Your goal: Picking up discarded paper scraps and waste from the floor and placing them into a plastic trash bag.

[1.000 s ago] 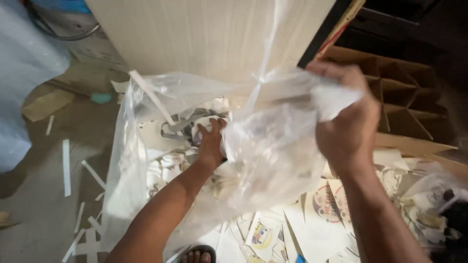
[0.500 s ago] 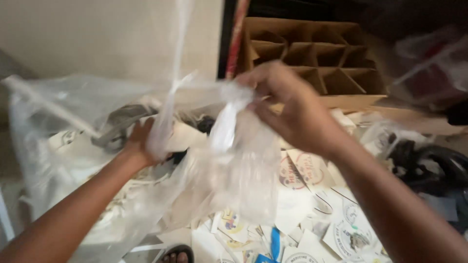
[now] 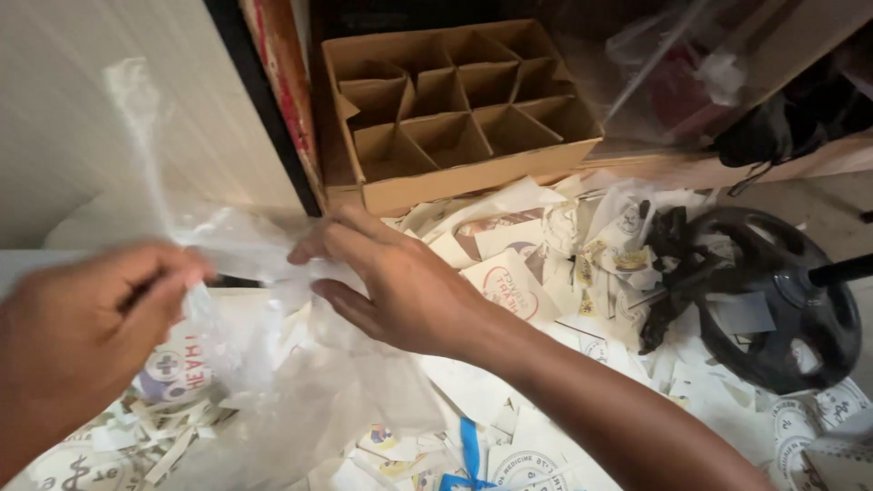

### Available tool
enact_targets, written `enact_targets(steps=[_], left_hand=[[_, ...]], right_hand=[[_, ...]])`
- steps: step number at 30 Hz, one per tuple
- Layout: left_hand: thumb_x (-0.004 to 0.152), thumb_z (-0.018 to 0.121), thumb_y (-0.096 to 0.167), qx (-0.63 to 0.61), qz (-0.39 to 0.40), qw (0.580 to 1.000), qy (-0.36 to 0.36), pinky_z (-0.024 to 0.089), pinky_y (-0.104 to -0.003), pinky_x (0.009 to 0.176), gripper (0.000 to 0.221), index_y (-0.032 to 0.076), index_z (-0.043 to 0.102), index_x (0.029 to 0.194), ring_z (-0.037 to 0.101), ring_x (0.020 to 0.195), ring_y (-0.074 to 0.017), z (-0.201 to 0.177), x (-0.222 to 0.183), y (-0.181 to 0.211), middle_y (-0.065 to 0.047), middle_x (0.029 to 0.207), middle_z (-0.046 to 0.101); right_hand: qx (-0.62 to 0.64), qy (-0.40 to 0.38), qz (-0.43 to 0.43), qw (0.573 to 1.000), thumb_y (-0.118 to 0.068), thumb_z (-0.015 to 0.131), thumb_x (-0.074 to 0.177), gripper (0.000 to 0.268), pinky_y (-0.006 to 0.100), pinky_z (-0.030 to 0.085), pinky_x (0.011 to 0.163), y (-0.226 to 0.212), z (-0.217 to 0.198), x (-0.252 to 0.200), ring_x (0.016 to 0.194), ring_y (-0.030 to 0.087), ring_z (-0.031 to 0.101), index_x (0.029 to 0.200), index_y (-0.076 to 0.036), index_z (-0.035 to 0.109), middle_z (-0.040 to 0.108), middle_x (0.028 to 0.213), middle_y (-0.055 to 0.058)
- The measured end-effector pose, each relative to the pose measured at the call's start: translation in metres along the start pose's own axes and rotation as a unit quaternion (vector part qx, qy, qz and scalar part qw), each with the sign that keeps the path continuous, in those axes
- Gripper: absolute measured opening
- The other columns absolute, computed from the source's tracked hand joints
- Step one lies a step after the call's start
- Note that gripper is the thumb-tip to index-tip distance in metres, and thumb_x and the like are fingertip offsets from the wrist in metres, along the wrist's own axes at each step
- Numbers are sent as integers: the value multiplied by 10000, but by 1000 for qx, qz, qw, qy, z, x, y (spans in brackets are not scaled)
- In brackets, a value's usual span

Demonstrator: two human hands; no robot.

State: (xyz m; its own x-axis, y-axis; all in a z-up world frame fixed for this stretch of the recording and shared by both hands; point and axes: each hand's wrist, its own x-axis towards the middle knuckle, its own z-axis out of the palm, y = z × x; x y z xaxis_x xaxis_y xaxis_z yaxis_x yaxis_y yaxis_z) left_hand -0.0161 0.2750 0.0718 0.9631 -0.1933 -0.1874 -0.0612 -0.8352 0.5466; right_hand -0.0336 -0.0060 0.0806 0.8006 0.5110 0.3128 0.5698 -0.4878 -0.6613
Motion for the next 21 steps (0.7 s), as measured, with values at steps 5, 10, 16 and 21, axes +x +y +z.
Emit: enact_targets(steps=[5,10,16,21], left_hand=[[1040,596,350,-45,244,959,134,477,-278,470,310,64,686,961,611,527,-114,7,25,98,-41,667,640],[1048,577,459,-51,376,899,218,509,-435,828,387,77,630,1075,632,969,-238,104,74,173,-142,1023,645],[1068,429,575,-58,428,885,175,400,-548,1172,631,124,470,1509,492,1437,-299,188,139,211,-115,1527,523],[1017,517,554,87,210,969,-98,500,-505,1011,530,168,643,1357,634,1203,-378,227,166,217,-161,1318,677]], right_hand=[[224,65,99,967,-301,543,1060,327,328,618,994,14,1,4,1159,203,721,1284,-67,584,673,1253,80],[609,131,77,778,-682,359,1088,816,462,480,1147,63,-22,-5,1286,322,605,1371,62,540,623,1368,225],[631,201,254,705,-814,223,904,1033,486,416,1144,98,-95,-64,1336,301,573,1558,-37,410,592,1463,181],[344,67,336,874,-744,404,901,900,492,504,1089,187,-124,-162,1253,332,634,1501,-78,480,666,1341,181]])
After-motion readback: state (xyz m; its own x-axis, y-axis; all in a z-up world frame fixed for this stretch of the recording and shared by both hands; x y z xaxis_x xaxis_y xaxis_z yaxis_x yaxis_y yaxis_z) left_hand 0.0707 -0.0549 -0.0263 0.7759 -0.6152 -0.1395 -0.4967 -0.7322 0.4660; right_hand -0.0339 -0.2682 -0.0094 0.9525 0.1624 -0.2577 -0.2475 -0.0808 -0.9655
